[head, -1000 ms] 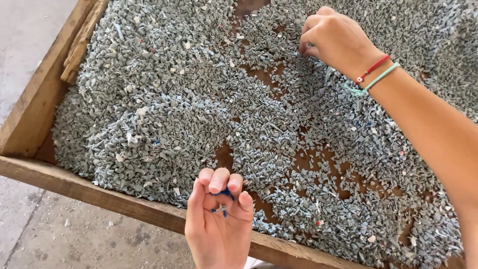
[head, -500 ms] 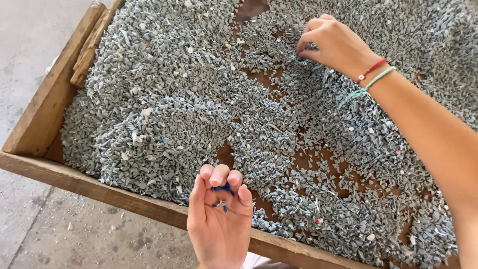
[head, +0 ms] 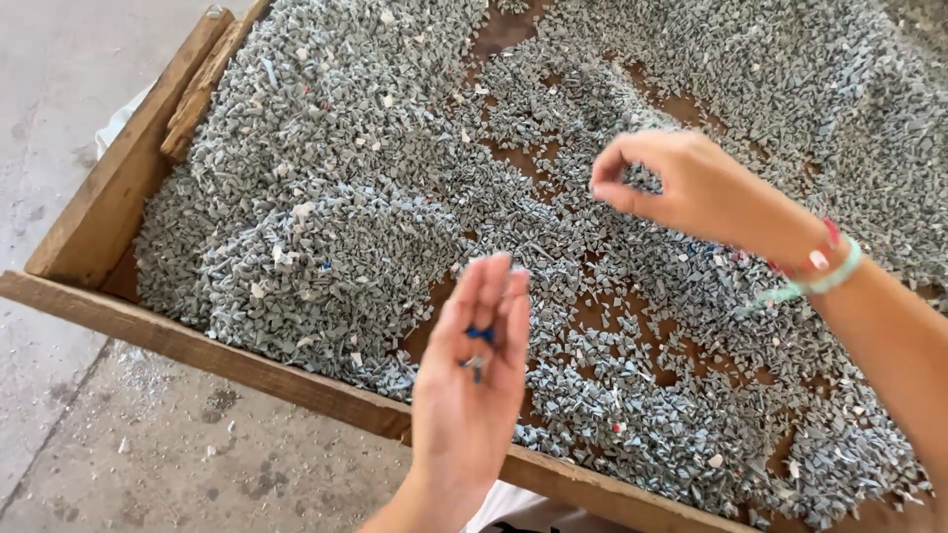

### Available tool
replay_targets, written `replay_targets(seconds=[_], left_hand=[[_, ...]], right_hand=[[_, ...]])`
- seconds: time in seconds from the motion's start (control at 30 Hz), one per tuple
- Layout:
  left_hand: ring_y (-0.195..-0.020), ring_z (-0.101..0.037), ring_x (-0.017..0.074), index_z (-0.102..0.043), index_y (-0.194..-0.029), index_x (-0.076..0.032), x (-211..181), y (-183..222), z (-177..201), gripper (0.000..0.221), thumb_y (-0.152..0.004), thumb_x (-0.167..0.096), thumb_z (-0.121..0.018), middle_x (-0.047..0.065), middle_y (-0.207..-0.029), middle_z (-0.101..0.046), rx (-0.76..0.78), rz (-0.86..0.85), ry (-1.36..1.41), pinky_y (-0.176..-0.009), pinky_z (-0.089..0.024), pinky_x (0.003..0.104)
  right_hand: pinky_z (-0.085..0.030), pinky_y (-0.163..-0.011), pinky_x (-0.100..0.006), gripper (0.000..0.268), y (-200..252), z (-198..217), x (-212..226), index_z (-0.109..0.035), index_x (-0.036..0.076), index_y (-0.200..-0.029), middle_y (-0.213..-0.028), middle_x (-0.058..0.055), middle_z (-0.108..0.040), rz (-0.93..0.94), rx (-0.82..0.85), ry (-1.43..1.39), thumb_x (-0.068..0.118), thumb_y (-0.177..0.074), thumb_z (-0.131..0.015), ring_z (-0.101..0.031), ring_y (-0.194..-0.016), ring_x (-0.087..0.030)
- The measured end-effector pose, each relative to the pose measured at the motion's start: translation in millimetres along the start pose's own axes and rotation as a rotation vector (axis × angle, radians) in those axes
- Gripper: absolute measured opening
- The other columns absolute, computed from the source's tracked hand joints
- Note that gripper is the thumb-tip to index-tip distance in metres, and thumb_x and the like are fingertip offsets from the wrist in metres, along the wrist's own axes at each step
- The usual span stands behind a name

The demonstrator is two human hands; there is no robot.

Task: The person sifts through a large pile of grey plastic shards on a wooden tray, picking out small blue pieces by hand and collecting them in the left palm. The right hand spreads and moves the grey shards to locate more blue pieces, which are then transferred to the left hand.

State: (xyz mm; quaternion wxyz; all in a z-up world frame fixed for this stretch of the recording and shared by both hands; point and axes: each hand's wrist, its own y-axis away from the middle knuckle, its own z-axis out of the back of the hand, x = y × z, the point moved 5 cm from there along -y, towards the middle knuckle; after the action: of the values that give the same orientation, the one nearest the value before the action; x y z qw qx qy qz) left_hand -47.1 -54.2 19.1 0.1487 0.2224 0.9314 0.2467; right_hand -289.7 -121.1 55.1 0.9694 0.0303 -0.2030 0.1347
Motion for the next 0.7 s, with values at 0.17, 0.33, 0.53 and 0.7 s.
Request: replay_targets(seconds=[0.17, 0.33, 0.53, 0.7], left_hand=[[-0.131, -0.059, 0.0314, -0.056, -0.144, 0.006, 34.4, 3.4, -15.5, 0.048, -0.099, -0.008, -0.049, 0.023, -0.146, -0.062, -0.009, 0.221, -0.054, -0.111, -0.049, 0.037], [-0.120, -0.063, 0.0225, -0.056, -0.145, 0.002, 62.3, -3.1, 1.8, 0.045, -0.106, -0.018, -0.048, 0.018, -0.136, -0.064, 0.168, 0.316, -0.049, -0.108, -0.051, 0.034], [-0.128, -0.061, 0.0263, -0.051, -0.150, 0.004, 73.7, -4.1, 14.1, 0.048, -0.110, -0.021, -0.045, 0.021, -0.139, -0.061, 0.266, 0.383, 0.035, -0.110, -0.051, 0.033], [-0.135, -0.056, 0.0289, -0.051, -0.149, 0.003, 67.4, -16.3, 25.7, 0.046, -0.111, -0.022, -0.040, 0.019, -0.149, -0.057, 0.292, 0.313, 0.084, -0.112, -0.050, 0.034]], right_hand=[[-0.054, -0.084, -0.030, 0.014, 50.4, 2.1, 76.1, -0.062, 0.009, -0.097, -0.093, -0.003, -0.066, 0.146, 0.023, 0.066, 0.022, -0.099, -0.059, -0.061, -0.086, -0.015], [-0.048, -0.085, -0.039, 0.014, 70.2, 6.7, 118.8, -0.051, 0.010, -0.095, -0.093, -0.004, -0.058, 0.304, -0.041, 0.230, 0.021, -0.102, -0.057, -0.055, -0.090, -0.025], [-0.052, -0.086, -0.035, 0.017, 77.0, 0.1, 108.7, -0.056, 0.011, -0.095, -0.100, -0.001, -0.063, 0.222, -0.051, 0.168, 0.027, -0.099, -0.060, -0.057, -0.100, -0.022], [-0.051, -0.085, -0.035, 0.014, 94.0, 6.1, 108.2, -0.059, 0.012, -0.093, -0.095, 0.002, -0.067, 0.235, -0.126, 0.081, 0.025, -0.093, -0.065, -0.059, -0.094, -0.019]])
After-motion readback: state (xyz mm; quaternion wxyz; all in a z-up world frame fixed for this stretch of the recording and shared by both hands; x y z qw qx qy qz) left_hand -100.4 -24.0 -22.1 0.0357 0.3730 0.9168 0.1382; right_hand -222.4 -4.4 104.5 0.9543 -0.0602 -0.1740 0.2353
